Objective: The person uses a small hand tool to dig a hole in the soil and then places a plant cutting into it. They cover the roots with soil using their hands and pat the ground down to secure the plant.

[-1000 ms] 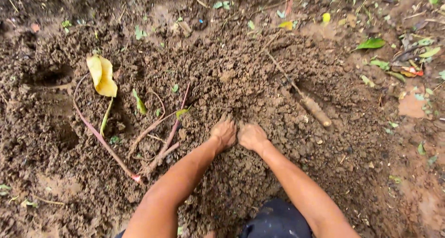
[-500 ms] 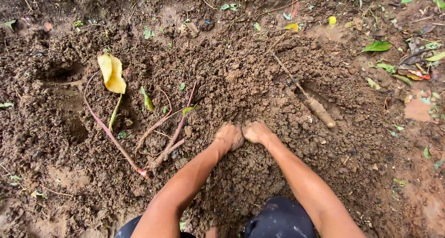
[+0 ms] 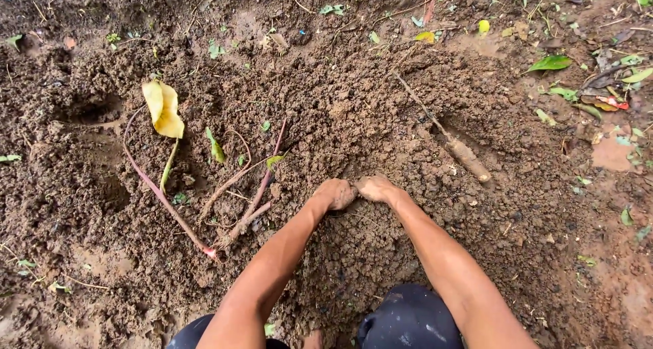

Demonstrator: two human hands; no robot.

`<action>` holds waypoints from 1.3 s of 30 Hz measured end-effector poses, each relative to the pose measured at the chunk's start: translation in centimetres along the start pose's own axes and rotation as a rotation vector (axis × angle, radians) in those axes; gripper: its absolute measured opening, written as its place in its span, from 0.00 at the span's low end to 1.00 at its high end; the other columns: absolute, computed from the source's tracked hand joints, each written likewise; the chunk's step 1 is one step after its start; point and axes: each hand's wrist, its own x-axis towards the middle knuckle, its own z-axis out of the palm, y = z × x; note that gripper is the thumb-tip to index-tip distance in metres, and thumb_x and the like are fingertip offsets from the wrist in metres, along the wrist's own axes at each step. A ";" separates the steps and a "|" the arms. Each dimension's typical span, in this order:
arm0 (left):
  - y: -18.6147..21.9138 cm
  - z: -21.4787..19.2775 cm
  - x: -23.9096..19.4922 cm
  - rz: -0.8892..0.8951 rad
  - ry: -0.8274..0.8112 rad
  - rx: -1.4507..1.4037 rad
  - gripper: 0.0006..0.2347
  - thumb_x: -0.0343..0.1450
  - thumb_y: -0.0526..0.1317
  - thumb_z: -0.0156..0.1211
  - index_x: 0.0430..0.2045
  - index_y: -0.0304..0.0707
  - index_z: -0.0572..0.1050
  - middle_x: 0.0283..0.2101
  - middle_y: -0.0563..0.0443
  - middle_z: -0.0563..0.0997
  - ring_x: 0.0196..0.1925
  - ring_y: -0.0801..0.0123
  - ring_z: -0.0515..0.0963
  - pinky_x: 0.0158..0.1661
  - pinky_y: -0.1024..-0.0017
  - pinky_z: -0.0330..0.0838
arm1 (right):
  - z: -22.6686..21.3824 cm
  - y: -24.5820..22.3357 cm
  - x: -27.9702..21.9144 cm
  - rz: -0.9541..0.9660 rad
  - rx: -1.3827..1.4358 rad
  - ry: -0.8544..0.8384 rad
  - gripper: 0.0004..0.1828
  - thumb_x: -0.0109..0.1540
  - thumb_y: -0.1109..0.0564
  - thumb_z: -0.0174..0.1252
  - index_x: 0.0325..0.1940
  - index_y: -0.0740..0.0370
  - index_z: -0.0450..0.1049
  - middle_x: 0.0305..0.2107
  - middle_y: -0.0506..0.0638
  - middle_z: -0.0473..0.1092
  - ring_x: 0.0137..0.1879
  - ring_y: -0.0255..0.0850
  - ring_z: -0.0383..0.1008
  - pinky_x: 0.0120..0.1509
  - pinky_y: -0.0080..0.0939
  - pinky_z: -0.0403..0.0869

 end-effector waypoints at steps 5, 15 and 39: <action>3.1 -2.5 -4.5 -0.028 -0.016 -0.121 0.25 0.72 0.54 0.45 0.28 0.28 0.83 0.34 0.27 0.83 0.41 0.39 0.84 0.45 0.48 0.76 | 3.7 2.2 3.5 0.056 0.320 -0.033 0.39 0.69 0.30 0.31 0.71 0.60 0.63 0.67 0.62 0.60 0.76 0.54 0.54 0.81 0.59 0.43; 9.3 -8.5 -19.2 0.195 0.083 -0.467 0.23 0.77 0.53 0.48 0.62 0.36 0.68 0.62 0.29 0.71 0.61 0.43 0.76 0.61 0.49 0.70 | -2.7 -3.2 -11.8 -0.137 0.222 0.175 0.44 0.66 0.23 0.35 0.69 0.59 0.63 0.59 0.66 0.68 0.70 0.56 0.64 0.74 0.62 0.61; 3.7 -7.7 -10.1 0.240 0.171 0.227 0.25 0.74 0.44 0.49 0.66 0.30 0.57 0.64 0.30 0.67 0.65 0.44 0.72 0.64 0.51 0.67 | -2.3 3.3 -6.4 -0.227 -0.319 0.506 0.14 0.67 0.50 0.53 0.56 0.51 0.75 0.53 0.55 0.72 0.66 0.47 0.70 0.69 0.48 0.71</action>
